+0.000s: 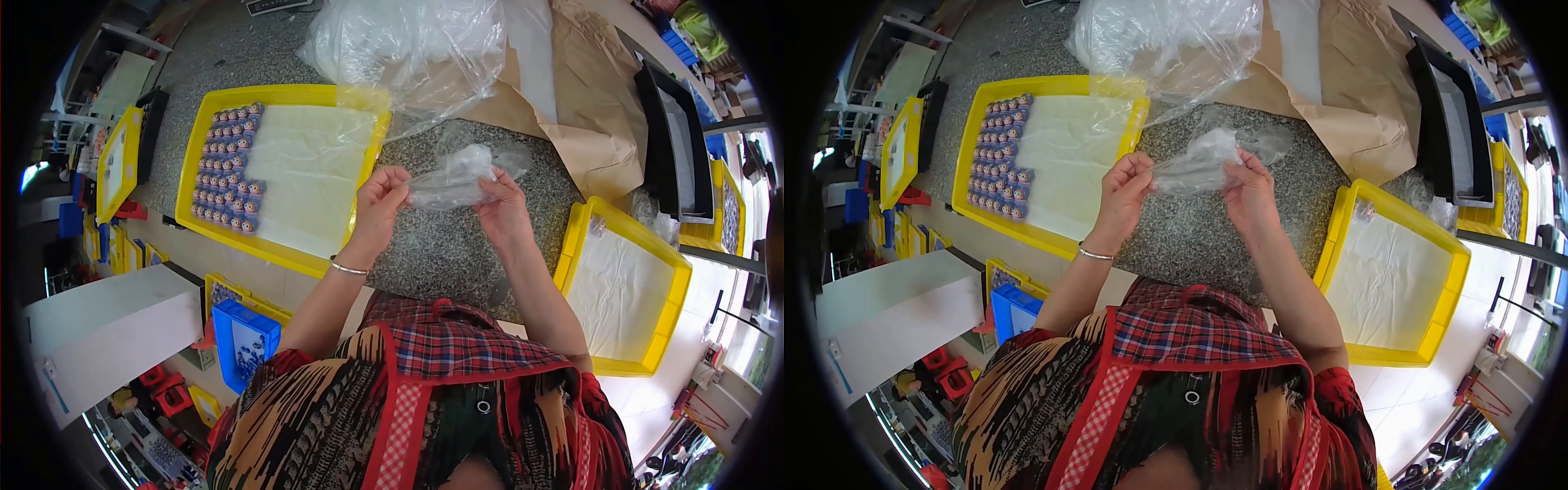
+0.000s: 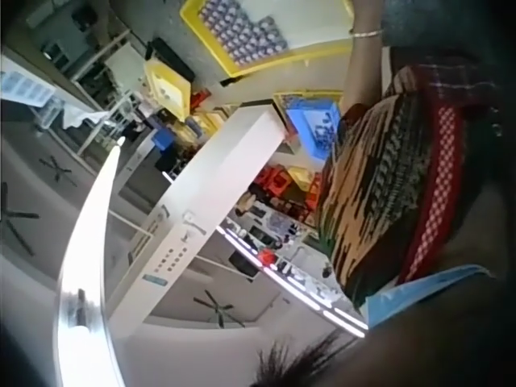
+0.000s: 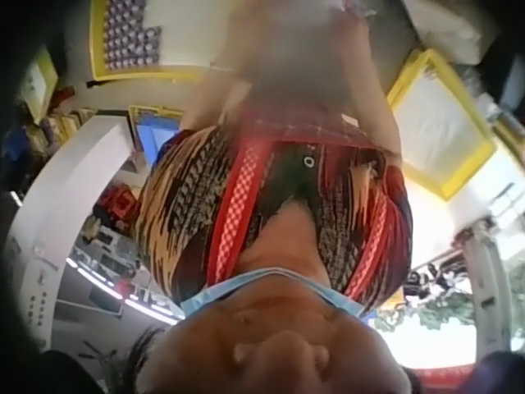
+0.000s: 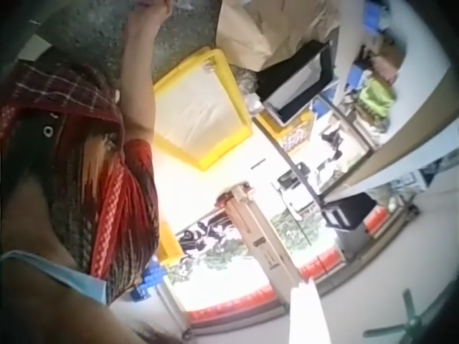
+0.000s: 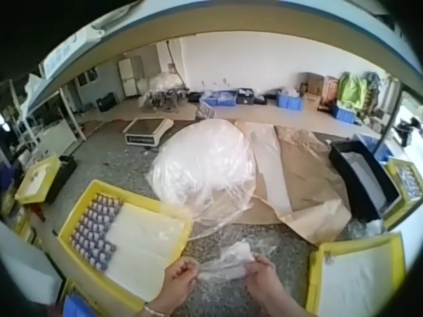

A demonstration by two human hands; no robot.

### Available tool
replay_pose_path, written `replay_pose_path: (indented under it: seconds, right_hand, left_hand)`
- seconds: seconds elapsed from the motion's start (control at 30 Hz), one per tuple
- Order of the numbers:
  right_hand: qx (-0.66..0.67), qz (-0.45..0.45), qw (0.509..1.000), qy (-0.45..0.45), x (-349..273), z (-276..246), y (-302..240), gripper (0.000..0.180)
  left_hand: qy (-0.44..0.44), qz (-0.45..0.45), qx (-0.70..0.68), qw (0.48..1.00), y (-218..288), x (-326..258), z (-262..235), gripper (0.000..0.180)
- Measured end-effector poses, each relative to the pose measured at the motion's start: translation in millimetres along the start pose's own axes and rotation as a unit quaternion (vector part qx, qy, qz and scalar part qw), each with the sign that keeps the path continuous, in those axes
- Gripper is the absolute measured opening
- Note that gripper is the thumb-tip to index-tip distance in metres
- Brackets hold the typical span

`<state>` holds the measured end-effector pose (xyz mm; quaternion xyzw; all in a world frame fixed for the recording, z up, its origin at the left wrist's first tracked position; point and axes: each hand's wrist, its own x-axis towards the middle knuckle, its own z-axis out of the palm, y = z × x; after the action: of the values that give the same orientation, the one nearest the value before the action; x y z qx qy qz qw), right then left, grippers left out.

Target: The person is packaging small items into individual plastic bags and then organizing them into trays within a factory setting.

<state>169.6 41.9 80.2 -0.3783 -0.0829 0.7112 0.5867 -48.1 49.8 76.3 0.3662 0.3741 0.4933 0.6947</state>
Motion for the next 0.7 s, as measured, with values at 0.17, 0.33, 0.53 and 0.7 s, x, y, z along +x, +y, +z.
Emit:
replay_pose_path:
  seconds: [0.17,0.33,0.53,0.7]
  right_hand:
    - [-0.041,-0.043,0.998,0.012,-3,-7,8,0.029]
    - [-0.177,-0.143,0.974,-0.003,-9,-8,27,0.029]
    - [-0.361,-0.059,0.927,-0.087,-7,-18,26,0.029]
    - [-0.442,0.011,0.897,-0.013,13,-82,38,0.032]
  left_hand:
    - [0.065,-0.013,0.059,0.996,-4,-5,7,0.024]
    - [0.020,0.080,0.260,0.962,2,7,30,0.029]
    - [-0.140,-0.110,0.208,0.962,-2,43,13,0.031]
    - [-0.031,-0.104,-0.075,0.991,-16,37,-2,0.026]
